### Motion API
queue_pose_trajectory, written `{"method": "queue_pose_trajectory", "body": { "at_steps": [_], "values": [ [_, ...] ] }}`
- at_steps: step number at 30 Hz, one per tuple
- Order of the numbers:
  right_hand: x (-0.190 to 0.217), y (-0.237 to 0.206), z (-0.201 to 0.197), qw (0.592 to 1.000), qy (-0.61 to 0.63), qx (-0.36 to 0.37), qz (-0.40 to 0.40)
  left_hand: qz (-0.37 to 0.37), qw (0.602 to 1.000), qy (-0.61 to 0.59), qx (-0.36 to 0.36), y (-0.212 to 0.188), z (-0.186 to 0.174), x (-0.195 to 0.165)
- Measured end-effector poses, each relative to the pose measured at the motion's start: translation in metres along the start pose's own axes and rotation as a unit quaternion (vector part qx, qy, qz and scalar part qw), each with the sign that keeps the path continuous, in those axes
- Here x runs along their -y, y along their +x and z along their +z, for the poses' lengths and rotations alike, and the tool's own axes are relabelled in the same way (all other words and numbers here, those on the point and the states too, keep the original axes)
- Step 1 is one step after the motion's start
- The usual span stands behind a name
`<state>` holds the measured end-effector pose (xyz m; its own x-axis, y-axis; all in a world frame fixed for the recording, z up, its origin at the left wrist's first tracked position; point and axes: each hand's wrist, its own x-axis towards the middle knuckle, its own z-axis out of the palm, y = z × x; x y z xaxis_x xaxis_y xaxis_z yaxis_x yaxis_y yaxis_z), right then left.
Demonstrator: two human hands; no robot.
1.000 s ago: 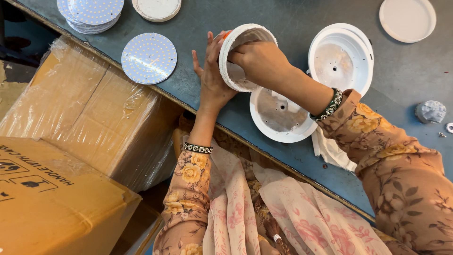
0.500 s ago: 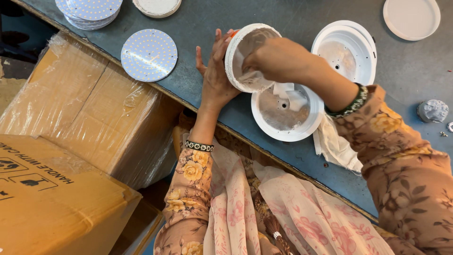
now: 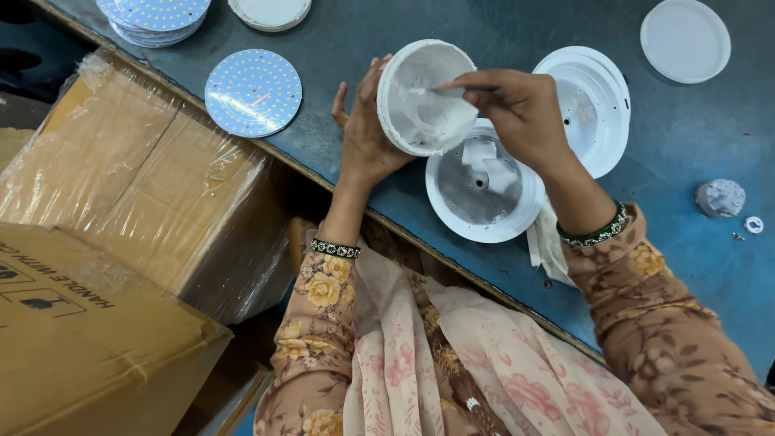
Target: The person applies white thermal paste to the back of circular LED boards using a metal spatula and fits them into plastic housings by hand.
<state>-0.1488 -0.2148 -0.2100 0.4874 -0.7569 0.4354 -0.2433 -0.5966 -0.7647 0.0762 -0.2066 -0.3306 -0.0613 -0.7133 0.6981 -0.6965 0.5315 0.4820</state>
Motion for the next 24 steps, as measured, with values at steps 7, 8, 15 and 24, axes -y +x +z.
{"method": "queue_pose_trajectory", "body": {
  "at_steps": [7,8,15,24],
  "values": [
    [-0.029,-0.004,-0.006,0.991,0.089,-0.101,0.02,-0.047,0.998,-0.033,0.003,0.0,-0.002,-0.002],
    [-0.031,-0.002,-0.008,0.988,0.105,-0.109,0.017,-0.043,0.999,-0.029,0.001,0.0,-0.002,-0.002],
    [-0.03,0.01,-0.02,0.986,0.126,-0.109,-0.015,-0.064,0.997,-0.043,0.008,0.001,-0.002,0.0],
    [-0.026,0.021,-0.037,0.986,0.106,-0.098,-0.086,-0.06,0.997,-0.045,0.004,0.001,-0.003,-0.001]
  ]
}}
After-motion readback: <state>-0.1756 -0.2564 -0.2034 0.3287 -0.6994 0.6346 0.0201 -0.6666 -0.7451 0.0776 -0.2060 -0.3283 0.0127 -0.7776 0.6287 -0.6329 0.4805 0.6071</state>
